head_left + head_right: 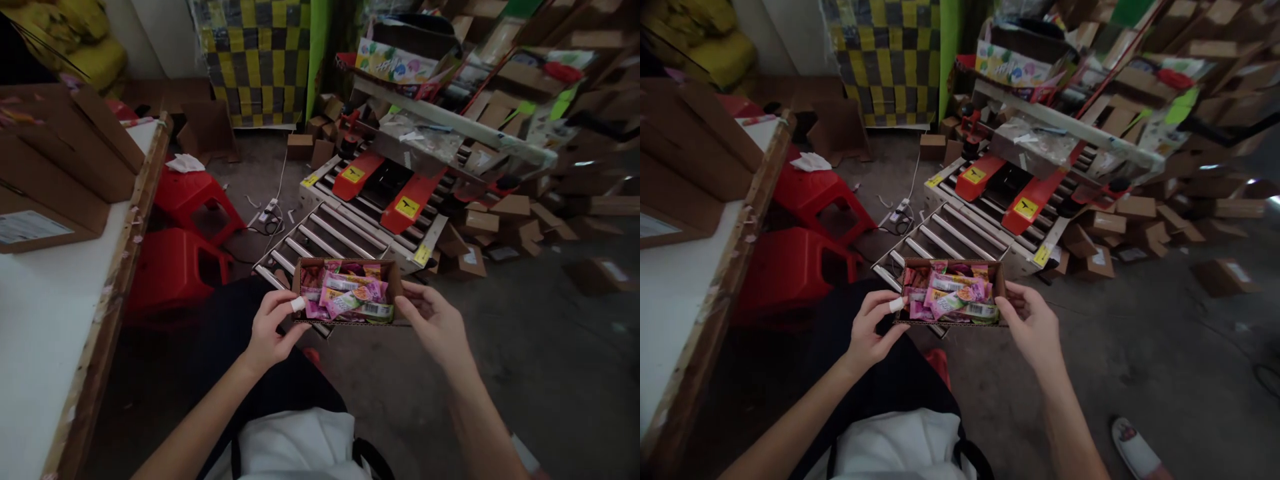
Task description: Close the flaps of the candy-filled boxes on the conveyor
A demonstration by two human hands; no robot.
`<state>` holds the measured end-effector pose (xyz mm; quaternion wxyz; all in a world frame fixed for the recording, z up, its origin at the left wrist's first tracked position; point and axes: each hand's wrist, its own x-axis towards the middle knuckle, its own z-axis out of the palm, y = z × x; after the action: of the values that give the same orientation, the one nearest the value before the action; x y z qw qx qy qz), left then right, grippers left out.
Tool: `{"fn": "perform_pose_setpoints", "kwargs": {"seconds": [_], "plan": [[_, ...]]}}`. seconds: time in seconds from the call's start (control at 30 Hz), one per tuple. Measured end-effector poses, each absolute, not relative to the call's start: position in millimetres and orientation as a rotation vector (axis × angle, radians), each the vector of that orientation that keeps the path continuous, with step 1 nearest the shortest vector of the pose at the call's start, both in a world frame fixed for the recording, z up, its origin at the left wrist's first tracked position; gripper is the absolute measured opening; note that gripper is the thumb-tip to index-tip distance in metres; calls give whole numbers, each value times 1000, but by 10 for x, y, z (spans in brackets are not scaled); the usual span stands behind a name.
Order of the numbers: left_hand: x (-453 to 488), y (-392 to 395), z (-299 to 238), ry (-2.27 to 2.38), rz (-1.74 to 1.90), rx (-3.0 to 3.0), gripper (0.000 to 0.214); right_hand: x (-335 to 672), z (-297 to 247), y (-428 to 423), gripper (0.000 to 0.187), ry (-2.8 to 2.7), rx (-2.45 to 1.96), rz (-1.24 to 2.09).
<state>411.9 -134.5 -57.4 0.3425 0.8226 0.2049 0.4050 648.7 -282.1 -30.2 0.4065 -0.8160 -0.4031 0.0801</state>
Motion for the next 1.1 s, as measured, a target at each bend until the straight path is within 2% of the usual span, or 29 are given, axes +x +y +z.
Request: {"fn": "perform_pose_setpoints", "kwargs": {"seconds": [0.13,0.27,0.43,0.5,0.63,0.7,0.73,0.83,1.0,1.1], "plan": [[4204,-1234,-505,273,692,2237,35,6419,-183,-2769,35,-1390,-2022,493],[4307,-1135,-416,252,495,2174,35,6440,-102,-2664,46,-1542,-2042,589],[4479,-1110,-404,537,466,2085,15,6422,-309,-2544,51,-1288,-2221,397],[4556,-1111,-425,699,463,2046,13,6356,-422,-2478,48,-1207,-2257,274],[4643,-1125,-438,838,476,2078,28,6176,-582,-2409,40,-1162,-2149,-163],[4642,-1147,-437,875,488,2128,35,6104,-615,-2421,31,-1231,-2117,-326],[4634,-1161,-441,891,492,2153,38,6084,-618,-2429,27,-1307,-2124,-315],[4606,-1193,-463,974,570,2237,52,6108,-572,-2421,34,-1564,-2123,-43],[4692,-1091,-392,1026,796,2412,88,6273,-424,-2256,25,-1694,-2123,189],[4814,-969,-261,772,627,2622,91,6303,-407,-2166,28,-1735,-2179,161]]}}
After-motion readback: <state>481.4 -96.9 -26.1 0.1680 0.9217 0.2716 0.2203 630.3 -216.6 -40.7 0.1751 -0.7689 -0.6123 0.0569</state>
